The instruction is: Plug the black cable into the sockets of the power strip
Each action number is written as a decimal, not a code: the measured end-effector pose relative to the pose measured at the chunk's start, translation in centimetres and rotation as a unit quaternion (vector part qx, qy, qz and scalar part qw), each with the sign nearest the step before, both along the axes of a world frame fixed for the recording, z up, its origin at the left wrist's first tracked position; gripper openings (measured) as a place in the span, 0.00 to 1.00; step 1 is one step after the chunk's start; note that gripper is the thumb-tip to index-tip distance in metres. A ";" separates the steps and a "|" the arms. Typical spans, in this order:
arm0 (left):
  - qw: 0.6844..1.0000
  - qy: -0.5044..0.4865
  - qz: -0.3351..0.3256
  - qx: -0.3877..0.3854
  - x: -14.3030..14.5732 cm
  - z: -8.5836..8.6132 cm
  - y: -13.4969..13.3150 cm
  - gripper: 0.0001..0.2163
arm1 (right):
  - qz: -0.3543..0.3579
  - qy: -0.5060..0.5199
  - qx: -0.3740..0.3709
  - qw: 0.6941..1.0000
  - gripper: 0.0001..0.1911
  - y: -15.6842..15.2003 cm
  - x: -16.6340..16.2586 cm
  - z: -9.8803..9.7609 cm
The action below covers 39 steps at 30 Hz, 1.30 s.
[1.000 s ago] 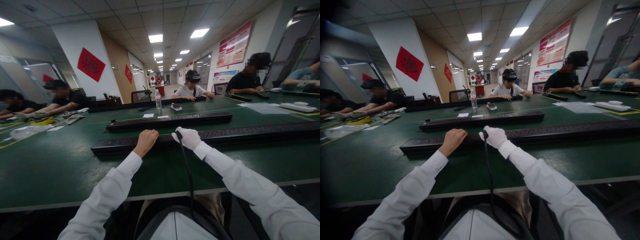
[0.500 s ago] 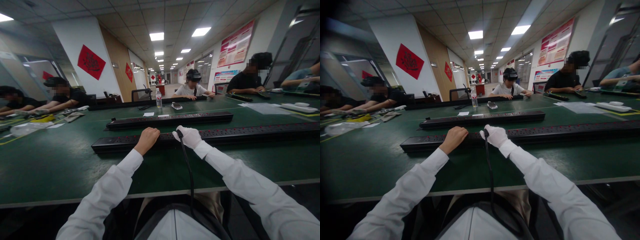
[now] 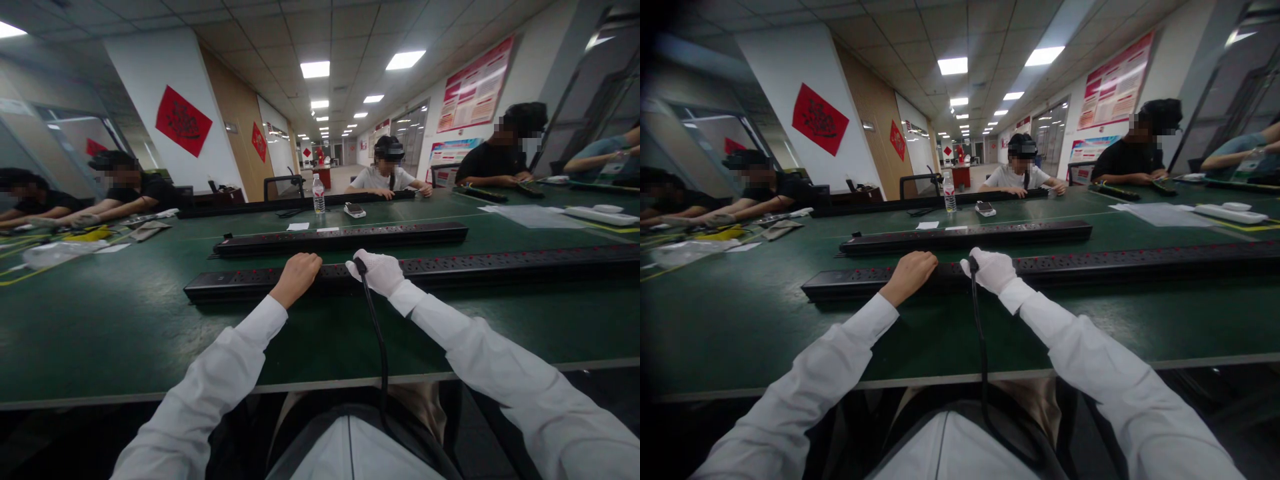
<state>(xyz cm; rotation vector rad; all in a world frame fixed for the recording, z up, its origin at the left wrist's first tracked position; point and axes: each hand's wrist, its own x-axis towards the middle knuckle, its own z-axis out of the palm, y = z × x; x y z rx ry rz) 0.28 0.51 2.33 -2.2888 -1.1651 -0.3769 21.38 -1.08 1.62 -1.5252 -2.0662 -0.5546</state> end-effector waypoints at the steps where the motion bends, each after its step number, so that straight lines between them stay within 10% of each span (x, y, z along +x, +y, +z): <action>1: 1.000 0.002 0.001 0.002 0.0 0.0 0.0 0.10 | 0.001 0.001 0.002 1.000 0.22 0.0 0.0 0.0; 39: 0.999 -0.040 0.008 0.014 -0.3 -0.6 0.3 0.07 | 0.017 0.012 0.009 1.000 0.23 0.0 0.1 0.0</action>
